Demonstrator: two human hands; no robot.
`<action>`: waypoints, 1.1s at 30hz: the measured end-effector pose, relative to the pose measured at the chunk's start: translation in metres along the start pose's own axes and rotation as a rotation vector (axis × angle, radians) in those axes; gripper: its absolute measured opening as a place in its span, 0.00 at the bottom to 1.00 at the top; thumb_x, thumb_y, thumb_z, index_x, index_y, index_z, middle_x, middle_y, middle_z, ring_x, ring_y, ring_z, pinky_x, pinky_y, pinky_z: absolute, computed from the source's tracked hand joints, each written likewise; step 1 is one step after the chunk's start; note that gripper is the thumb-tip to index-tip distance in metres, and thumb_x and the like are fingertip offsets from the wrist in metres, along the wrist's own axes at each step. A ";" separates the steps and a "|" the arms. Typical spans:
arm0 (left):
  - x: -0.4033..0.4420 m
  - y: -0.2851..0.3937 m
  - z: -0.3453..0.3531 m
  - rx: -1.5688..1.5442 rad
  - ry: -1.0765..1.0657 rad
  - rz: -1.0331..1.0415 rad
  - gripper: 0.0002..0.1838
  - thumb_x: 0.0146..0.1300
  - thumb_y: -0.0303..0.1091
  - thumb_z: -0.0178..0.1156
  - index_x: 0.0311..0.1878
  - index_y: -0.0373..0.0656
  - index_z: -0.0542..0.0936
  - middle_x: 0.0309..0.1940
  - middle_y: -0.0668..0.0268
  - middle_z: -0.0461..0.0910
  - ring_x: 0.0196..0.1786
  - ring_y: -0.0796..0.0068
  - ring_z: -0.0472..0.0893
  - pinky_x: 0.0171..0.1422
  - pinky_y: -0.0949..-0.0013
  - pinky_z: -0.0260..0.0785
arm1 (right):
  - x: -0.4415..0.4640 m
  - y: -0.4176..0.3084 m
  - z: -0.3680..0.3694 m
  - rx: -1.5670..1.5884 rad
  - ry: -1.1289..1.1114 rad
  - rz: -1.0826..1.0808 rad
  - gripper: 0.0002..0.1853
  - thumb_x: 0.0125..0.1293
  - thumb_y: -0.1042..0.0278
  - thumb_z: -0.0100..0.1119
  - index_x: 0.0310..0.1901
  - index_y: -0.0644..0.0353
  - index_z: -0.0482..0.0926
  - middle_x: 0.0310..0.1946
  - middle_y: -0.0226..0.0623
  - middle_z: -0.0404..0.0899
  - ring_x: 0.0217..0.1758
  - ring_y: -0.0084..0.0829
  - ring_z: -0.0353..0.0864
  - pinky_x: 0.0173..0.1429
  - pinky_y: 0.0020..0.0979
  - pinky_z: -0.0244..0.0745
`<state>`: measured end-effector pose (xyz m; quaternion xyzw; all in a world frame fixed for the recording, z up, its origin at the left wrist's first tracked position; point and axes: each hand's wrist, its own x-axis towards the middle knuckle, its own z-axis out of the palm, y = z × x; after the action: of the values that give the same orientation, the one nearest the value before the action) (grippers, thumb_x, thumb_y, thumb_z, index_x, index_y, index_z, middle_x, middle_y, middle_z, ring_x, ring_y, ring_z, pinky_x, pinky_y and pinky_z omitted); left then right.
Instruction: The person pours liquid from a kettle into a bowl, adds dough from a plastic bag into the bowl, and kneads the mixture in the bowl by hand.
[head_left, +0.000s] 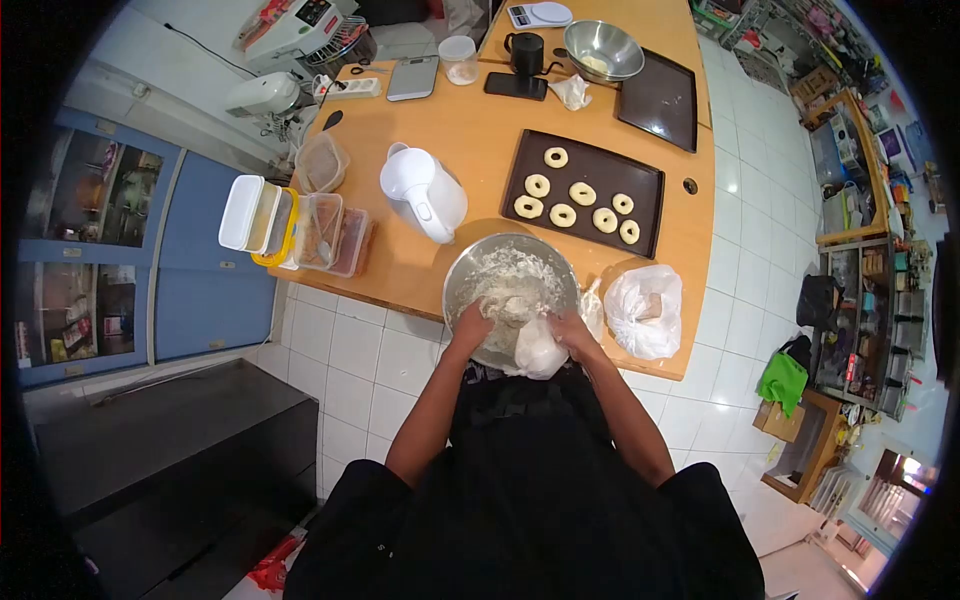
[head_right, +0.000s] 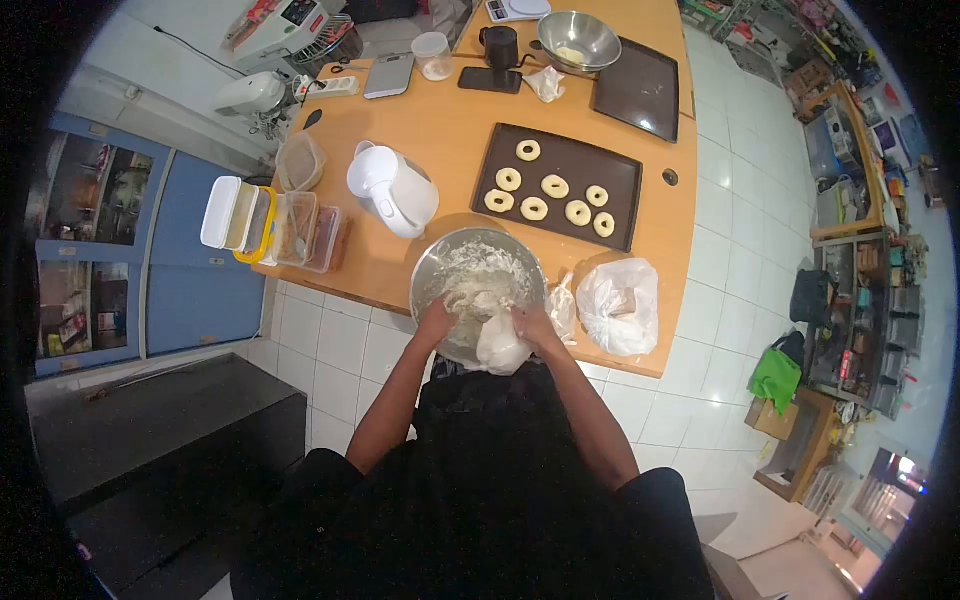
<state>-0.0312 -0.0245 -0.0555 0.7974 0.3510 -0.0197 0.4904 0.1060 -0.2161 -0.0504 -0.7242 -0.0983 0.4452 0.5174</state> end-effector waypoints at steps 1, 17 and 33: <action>0.001 0.001 0.000 -0.013 -0.006 0.005 0.28 0.49 0.29 0.59 0.58 0.38 0.75 0.46 0.44 0.81 0.52 0.46 0.79 0.58 0.57 0.70 | -0.002 0.001 -0.001 0.012 0.035 -0.010 0.21 0.70 0.58 0.55 0.47 0.74 0.75 0.34 0.38 0.79 0.34 0.27 0.75 0.40 0.35 0.71; -0.001 0.005 -0.007 -0.028 -0.024 -0.040 0.27 0.50 0.28 0.58 0.58 0.40 0.75 0.47 0.47 0.81 0.53 0.50 0.79 0.59 0.59 0.69 | -0.027 -0.063 -0.007 0.253 -0.391 0.336 0.22 0.60 0.63 0.68 0.52 0.66 0.77 0.35 0.36 0.83 0.28 0.24 0.82 0.29 0.28 0.76; 0.005 0.000 0.005 -0.054 0.008 -0.104 0.27 0.50 0.30 0.59 0.58 0.40 0.76 0.49 0.46 0.80 0.55 0.48 0.78 0.61 0.57 0.69 | -0.019 -0.058 -0.009 0.464 -0.364 0.435 0.22 0.60 0.70 0.66 0.54 0.72 0.73 0.42 0.43 0.82 0.38 0.32 0.84 0.42 0.32 0.80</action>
<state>-0.0259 -0.0256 -0.0593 0.7646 0.3946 -0.0324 0.5086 0.1202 -0.2069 0.0091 -0.5003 0.0711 0.6769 0.5352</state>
